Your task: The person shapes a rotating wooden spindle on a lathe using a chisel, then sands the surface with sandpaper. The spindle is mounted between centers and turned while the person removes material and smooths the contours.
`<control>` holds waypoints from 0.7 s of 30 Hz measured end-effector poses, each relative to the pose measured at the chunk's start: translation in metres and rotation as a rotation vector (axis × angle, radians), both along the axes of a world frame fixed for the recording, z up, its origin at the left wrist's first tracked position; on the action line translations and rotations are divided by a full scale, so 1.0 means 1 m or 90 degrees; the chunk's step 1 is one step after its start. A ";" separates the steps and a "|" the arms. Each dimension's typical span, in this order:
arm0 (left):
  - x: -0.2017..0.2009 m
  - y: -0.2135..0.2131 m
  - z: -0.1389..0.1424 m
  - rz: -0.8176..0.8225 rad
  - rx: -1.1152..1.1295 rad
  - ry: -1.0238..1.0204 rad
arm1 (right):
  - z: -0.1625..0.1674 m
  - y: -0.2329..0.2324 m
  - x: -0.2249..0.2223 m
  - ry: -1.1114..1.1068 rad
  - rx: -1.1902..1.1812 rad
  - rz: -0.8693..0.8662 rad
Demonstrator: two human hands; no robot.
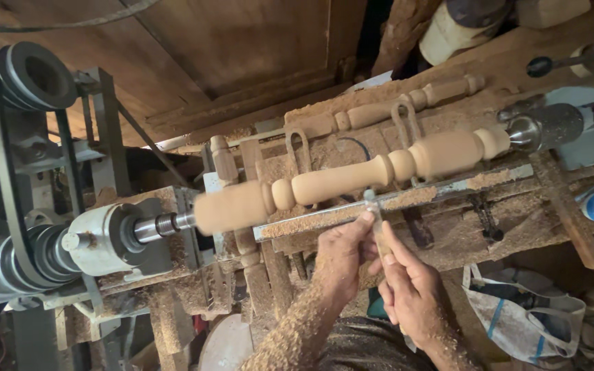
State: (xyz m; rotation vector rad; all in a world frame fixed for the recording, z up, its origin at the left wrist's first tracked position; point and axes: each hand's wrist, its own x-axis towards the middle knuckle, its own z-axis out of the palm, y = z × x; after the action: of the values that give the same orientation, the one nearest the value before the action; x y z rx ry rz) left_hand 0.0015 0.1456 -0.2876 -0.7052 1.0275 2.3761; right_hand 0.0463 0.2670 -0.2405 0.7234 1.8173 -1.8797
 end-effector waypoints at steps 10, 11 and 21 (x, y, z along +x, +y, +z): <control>-0.011 0.026 0.006 0.015 -0.041 -0.004 | 0.001 0.005 -0.003 -0.012 0.013 -0.063; -0.012 0.026 0.005 0.016 -0.037 -0.010 | 0.002 0.005 -0.004 -0.015 0.011 -0.066; -0.023 0.025 0.010 0.018 -0.050 -0.051 | 0.003 -0.001 -0.015 -0.035 -0.003 -0.100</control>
State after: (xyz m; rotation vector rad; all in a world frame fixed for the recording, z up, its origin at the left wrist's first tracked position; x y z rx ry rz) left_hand -0.0218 0.1703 -0.2772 -0.8420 1.0894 2.3215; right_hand 0.0309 0.2662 -0.2372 0.9301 1.7665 -1.9411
